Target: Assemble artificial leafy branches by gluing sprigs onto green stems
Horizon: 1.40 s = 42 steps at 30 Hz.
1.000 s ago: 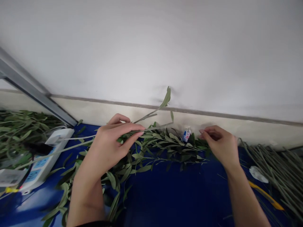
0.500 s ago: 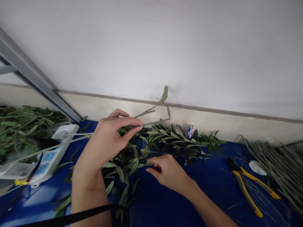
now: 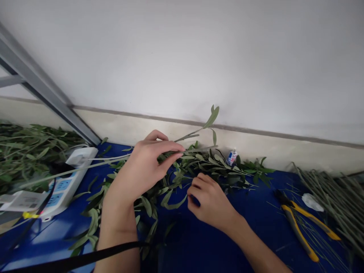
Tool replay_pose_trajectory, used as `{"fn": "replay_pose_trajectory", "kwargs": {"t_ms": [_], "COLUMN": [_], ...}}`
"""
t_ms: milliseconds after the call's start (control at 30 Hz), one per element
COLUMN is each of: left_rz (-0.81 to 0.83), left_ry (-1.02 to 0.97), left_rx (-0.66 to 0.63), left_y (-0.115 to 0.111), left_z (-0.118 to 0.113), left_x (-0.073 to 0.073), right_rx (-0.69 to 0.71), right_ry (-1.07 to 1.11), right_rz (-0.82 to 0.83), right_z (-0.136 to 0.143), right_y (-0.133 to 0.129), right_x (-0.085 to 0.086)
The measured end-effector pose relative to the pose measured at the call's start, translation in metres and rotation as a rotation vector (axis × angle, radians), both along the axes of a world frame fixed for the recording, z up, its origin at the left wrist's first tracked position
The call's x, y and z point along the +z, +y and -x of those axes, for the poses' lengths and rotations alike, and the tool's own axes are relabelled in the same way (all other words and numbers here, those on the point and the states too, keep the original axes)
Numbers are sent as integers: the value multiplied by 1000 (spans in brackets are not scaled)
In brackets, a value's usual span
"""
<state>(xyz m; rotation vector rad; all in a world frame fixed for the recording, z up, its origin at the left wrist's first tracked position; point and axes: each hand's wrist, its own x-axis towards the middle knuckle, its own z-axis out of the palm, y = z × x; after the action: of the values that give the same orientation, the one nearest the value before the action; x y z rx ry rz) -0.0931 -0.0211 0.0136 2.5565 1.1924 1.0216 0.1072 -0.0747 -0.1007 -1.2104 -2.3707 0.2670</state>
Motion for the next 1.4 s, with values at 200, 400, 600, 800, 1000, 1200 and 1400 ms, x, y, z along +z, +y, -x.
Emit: {"fn": "replay_pose_trajectory", "kwargs": {"t_ms": [200, 400, 600, 800, 1000, 1200, 1400], "left_rz": [-67, -92, -98, -132, -163, -192, -241], "left_ry": [12, 17, 47, 63, 90, 71, -1], "left_rx": [-26, -71, -86, -113, -145, -159, -194], "left_y": [-1, 2, 7, 9, 9, 7, 3], "left_z": [-15, -33, -48, -63, -71, -71, -74], "left_x": [1, -4, -8, -11, -13, -10, -8], "right_rx": [-27, -47, 49, 62, -194, -289, -277], "right_ry": [388, 691, 878, 1130, 1056, 1064, 938], "right_rz": [130, 360, 258, 248, 289, 352, 257], "right_z": [-52, -119, -152, -159, -150, -143, -143], "right_y": [5, -1, -9, 1, 0, 1, 2], "right_x": [40, 55, 68, 65, 69, 70, 69]}}
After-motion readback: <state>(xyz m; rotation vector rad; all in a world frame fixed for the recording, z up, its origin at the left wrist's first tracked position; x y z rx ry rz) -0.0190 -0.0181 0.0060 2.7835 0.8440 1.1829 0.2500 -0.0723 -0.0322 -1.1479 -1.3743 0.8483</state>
